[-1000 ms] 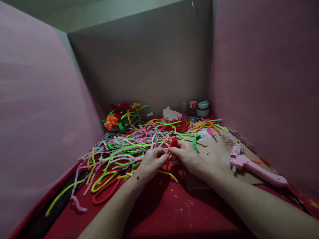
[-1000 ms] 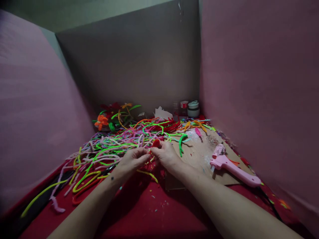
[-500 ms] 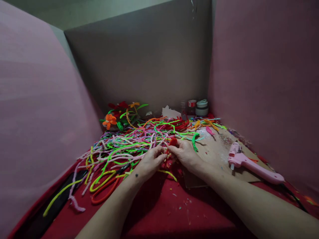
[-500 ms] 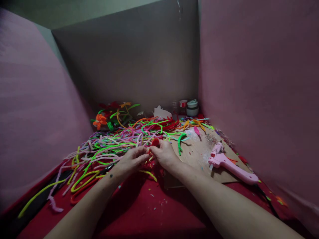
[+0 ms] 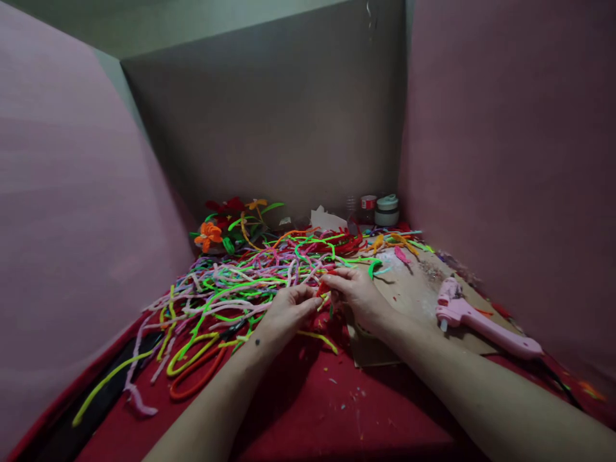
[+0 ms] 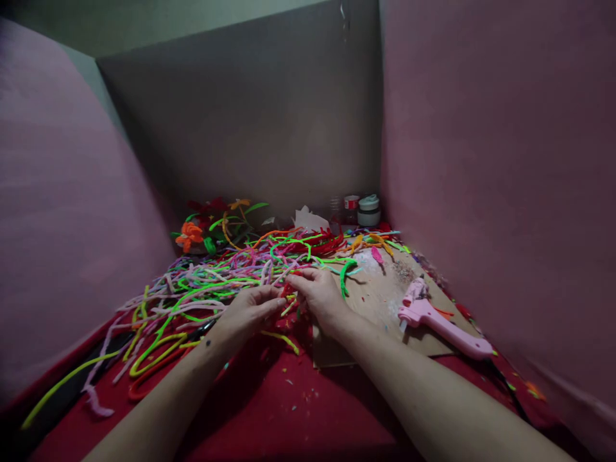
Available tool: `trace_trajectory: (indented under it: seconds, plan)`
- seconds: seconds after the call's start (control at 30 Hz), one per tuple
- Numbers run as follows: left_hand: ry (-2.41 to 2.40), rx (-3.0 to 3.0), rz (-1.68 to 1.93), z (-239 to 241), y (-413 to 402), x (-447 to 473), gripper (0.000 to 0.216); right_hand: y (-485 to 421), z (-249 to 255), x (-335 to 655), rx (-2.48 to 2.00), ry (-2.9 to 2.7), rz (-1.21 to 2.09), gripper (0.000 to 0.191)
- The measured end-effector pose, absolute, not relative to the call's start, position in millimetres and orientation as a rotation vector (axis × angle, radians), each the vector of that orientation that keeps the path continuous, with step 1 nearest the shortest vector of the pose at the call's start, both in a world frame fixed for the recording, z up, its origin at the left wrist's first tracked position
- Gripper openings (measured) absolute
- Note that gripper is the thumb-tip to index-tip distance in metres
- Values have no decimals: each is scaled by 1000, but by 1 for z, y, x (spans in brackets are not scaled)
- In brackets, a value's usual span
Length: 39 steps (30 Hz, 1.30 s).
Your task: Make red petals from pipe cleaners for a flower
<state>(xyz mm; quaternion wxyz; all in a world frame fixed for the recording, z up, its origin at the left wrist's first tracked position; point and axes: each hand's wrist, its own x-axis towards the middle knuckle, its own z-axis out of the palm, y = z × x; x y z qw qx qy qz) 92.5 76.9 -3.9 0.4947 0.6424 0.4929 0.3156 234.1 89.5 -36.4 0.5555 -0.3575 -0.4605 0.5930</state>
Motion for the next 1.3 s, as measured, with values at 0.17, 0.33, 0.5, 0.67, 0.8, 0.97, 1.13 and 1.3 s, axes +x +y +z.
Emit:
trace_trajectory:
  seconds: [0.17,0.33,0.5,0.67,0.8,0.97,1.13,1.3]
  plan:
    - [1190,1553,791,-5,78,93,30,88,-35,234,-855,-1127,1348,20]
    - [1191,1577,802,-7,79,92,27,87,-34,235,-854,-1125,1344,22]
    - [1212,1610,822,-6,79,93,28,87,-31,235,-875,-1103,1299,15]
    - [1206,1616,815,-6,78,93,29,85,-29,234,-928,-1111,1245,11]
    - [1170,1616,834,-9,80,91,26,83,-27,234,-846,-1088,1331,12]
    - [1187,1644,875,-9,81,91,24,86,-33,233,-855,-1051,1452,9]
    - [1235,1811,938,-12,81,91,23,89,-38,231,-799,-1070,1504,6]
    - [1272,2033,1035,-19,77,92,20,89,-39,229,-775,-1099,1498,2]
